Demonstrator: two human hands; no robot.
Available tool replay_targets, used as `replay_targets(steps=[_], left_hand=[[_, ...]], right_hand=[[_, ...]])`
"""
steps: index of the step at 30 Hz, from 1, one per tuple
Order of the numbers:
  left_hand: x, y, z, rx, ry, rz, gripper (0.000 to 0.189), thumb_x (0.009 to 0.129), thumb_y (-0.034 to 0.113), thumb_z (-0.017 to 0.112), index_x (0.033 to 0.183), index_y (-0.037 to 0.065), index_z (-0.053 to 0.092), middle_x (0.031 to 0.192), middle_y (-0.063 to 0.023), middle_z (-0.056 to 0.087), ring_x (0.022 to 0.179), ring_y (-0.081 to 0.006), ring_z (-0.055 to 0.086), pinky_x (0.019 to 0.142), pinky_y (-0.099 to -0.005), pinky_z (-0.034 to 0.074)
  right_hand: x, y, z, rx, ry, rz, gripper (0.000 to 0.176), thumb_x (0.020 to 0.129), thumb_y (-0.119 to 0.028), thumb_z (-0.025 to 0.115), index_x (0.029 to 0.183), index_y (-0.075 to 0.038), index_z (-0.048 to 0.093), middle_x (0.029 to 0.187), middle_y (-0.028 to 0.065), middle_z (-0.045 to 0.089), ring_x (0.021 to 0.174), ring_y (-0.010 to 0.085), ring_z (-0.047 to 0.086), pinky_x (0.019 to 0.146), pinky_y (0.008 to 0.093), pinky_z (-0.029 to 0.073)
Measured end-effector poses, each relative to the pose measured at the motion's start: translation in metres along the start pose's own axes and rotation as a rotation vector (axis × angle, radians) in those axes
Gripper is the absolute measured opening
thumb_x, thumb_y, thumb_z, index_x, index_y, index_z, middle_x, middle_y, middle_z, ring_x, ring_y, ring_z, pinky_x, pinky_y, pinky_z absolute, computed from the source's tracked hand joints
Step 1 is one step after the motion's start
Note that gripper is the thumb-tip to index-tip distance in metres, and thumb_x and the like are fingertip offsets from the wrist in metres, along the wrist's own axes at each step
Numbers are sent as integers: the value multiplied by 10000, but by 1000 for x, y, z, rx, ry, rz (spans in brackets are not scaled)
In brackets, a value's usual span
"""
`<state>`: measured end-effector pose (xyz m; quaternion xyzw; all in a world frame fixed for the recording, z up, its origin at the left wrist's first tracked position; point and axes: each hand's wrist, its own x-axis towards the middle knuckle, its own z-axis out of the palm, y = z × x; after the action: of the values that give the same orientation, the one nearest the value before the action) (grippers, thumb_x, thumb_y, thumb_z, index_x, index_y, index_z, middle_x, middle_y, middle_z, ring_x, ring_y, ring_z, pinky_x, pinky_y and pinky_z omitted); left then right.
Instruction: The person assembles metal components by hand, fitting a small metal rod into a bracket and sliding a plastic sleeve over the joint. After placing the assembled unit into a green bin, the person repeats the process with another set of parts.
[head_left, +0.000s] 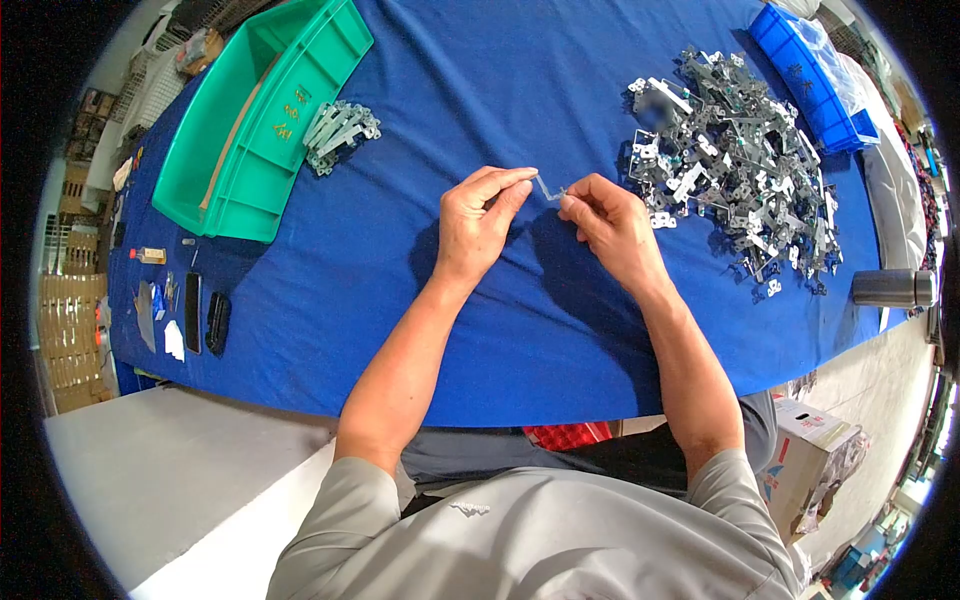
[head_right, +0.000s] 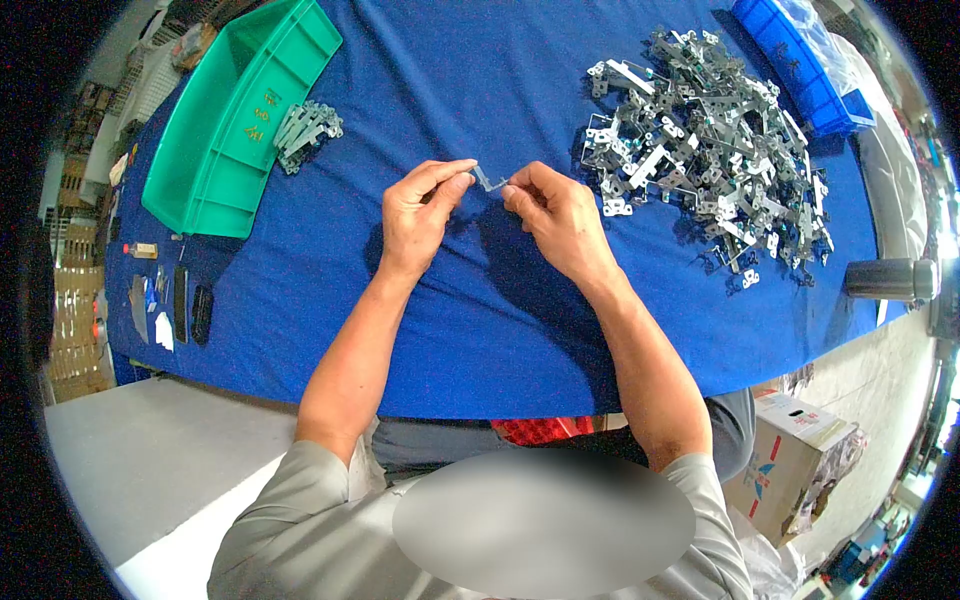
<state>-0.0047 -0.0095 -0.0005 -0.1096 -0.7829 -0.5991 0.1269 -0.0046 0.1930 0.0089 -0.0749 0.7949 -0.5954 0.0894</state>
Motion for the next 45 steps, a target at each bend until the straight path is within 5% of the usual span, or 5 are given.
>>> replay_targets(steps=[8,19,26,41,45], left_hand=[[-1,8,2,70,-21,112,158,928,48,725,1071,27,787,958,-89,746,857,-147,687,748,-270,532],[-2,5,6,87,-126,165,159,942,46,701,1080,16,776,921,-81,754,763,-134,683,669,-268,533],[-2,2,5,-123,-3,-298,207,1027,145,635,1167,26,731,939,-53,760,689,-50,639,572,-205,523],[-5,-2,7,-60,22,-168,186,991,123,682,1133,31,758,938,-45,761,675,-49,635,559,-206,506],[-2,-1,4,123,74,49,160,949,75,714,1085,19,775,945,-68,755,746,-84,664,628,-230,519]], right_hand=[[0,-12,-5,457,-87,139,237,1023,-215,631,1125,-6,679,904,48,669,733,83,596,638,238,517],[3,-6,-5,382,101,48,173,1015,-217,662,1005,-47,690,776,-15,645,630,44,547,521,211,429],[-4,-12,4,161,32,-24,190,1021,-199,649,1025,-19,710,811,10,687,672,57,580,576,236,464],[-4,-8,5,-8,54,-114,190,996,-190,659,1022,-7,704,745,41,679,654,85,594,592,285,474],[-5,-7,3,-174,113,-214,161,968,-154,687,1001,3,691,730,50,671,641,95,597,588,303,480]])
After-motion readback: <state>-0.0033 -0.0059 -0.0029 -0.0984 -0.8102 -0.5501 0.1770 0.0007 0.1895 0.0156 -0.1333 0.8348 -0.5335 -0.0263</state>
